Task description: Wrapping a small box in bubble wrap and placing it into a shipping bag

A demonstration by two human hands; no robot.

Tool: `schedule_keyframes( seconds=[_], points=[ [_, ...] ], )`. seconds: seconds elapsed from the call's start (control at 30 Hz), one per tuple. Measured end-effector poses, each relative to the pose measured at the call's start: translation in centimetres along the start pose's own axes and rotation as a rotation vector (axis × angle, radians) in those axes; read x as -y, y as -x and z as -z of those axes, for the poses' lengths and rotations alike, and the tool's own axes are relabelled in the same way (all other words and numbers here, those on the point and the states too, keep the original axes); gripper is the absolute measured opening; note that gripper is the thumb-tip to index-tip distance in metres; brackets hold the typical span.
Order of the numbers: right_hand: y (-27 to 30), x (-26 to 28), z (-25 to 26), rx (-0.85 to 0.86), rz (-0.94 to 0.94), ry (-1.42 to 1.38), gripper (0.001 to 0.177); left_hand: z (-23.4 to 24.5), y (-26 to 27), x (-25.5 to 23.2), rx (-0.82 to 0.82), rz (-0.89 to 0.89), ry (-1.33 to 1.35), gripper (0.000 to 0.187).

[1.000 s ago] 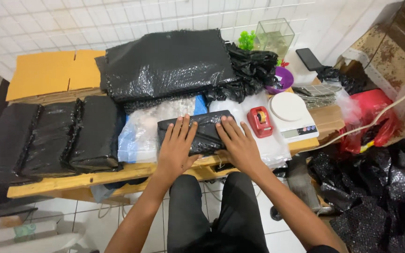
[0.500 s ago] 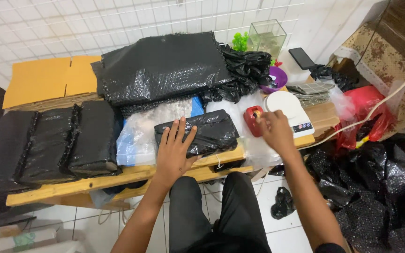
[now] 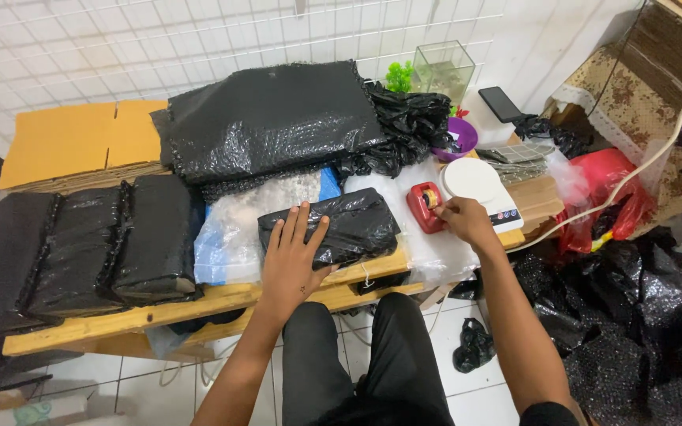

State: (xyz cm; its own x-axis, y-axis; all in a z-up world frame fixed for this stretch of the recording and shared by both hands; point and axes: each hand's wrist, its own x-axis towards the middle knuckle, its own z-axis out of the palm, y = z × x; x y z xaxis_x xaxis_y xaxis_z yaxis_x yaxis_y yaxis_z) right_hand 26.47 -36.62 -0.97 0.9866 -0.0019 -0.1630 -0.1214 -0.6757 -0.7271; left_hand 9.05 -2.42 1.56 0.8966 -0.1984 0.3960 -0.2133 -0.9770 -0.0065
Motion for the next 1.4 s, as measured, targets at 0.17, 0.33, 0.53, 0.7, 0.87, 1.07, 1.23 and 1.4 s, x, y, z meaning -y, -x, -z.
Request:
schedule_keyframes(
  seconds=[0.17,0.33,0.53,0.7,0.87,1.07,1.23,1.4],
  points=[
    [1.8,0.6,0.4,-0.024,0.008,-0.018,0.027,0.5,-0.1,-0.2,0.005,0.004,-0.007,0.099],
    [3.0,0.5,0.1,-0.051,0.004,-0.082,0.034,-0.4,0.0,0.1,-0.004,-0.001,-0.024,0.102],
    [3.3,-1.9,-1.4,-0.127,0.035,-0.165,0.029,-0.3,0.2,0.0,0.000,-0.002,-0.010,0.101],
    [3.5,-2.2,-1.6,-0.114,0.061,-0.289,0.027,-0.2,0.2,-0.1,-0.040,0.011,-0.028,0.100],
    [3.7,-2.5,-1.4,-0.129,0.088,-0.190,0.023,-0.1,0.2,-0.2,-0.054,0.013,-0.004,0.098],
    [3.7,-4.2,-3.6,-0.297,0.298,-0.053,0.016,-0.1,0.3,-0.2,-0.101,0.002,0.012,0.099],
    [4.5,-3.5,-4.2,-0.384,0.360,-0.021,0.013,-0.3,0.3,-0.2,-0.118,-0.001,-0.001,0.100],
    [3.2,-5.3,-5.3,-0.435,0.375,-0.010,0.009,-0.7,0.3,-0.2,-0.080,0.012,0.032,0.101]
  ],
)
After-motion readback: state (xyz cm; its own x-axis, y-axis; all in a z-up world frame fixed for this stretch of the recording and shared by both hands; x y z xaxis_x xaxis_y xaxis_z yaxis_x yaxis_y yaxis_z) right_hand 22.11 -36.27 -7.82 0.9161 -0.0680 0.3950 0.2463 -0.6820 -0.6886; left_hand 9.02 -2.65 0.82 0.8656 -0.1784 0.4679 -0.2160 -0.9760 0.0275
